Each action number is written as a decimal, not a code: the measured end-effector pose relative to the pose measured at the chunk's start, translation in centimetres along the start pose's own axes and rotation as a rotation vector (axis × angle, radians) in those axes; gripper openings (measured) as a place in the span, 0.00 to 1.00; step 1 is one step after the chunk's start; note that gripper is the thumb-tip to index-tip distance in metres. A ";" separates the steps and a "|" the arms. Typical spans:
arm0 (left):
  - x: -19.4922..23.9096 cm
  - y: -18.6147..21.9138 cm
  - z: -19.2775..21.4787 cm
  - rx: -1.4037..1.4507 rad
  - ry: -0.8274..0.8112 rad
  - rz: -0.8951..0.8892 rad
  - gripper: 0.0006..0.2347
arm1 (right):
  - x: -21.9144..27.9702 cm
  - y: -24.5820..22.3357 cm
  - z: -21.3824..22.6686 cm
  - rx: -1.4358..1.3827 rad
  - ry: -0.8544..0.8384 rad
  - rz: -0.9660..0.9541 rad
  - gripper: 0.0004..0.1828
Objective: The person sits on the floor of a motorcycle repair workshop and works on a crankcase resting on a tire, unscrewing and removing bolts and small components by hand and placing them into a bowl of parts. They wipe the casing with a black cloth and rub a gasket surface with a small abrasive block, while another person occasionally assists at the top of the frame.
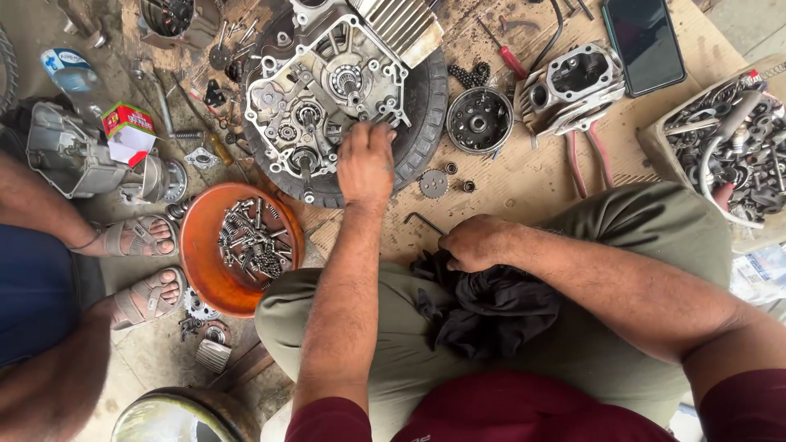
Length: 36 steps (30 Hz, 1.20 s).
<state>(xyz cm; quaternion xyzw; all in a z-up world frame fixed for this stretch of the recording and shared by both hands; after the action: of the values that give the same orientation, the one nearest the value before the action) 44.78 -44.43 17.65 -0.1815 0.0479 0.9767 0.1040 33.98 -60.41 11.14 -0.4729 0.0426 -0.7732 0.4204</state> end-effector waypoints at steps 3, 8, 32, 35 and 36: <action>1.1 0.0 -1.5 -0.001 -0.061 0.009 0.07 | 0.0 0.2 0.0 -0.002 -0.004 -0.023 0.29; 1.9 1.2 -3.0 -0.178 -0.140 -0.022 0.15 | 0.1 0.3 0.3 -0.008 0.012 -0.007 0.30; 2.9 4.6 -3.9 -0.235 -0.482 0.032 0.36 | 0.3 0.5 0.2 -0.018 0.012 -0.073 0.31; 3.1 4.2 -4.9 -0.211 -0.501 0.035 0.36 | 0.3 0.6 0.4 -0.032 0.021 -0.068 0.31; 3.1 4.1 -5.0 -0.211 -0.500 0.038 0.36 | 0.3 0.5 0.6 -0.028 0.020 -0.068 0.31</action>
<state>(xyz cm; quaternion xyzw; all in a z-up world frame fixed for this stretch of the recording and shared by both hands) 42.74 -48.47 12.05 0.0563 -0.0778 0.9926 0.0745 34.65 -60.78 11.47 -0.4724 0.0416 -0.7909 0.3867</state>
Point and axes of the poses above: each hand's wrist, its own x-axis away from the middle knuckle, its own z-axis out of the back of the hand, y = z × x, the point moved 6 cm from there along -x, towards the middle knuckle, and after that the axes turned 5 degrees about -z, right-handed, at the moved point
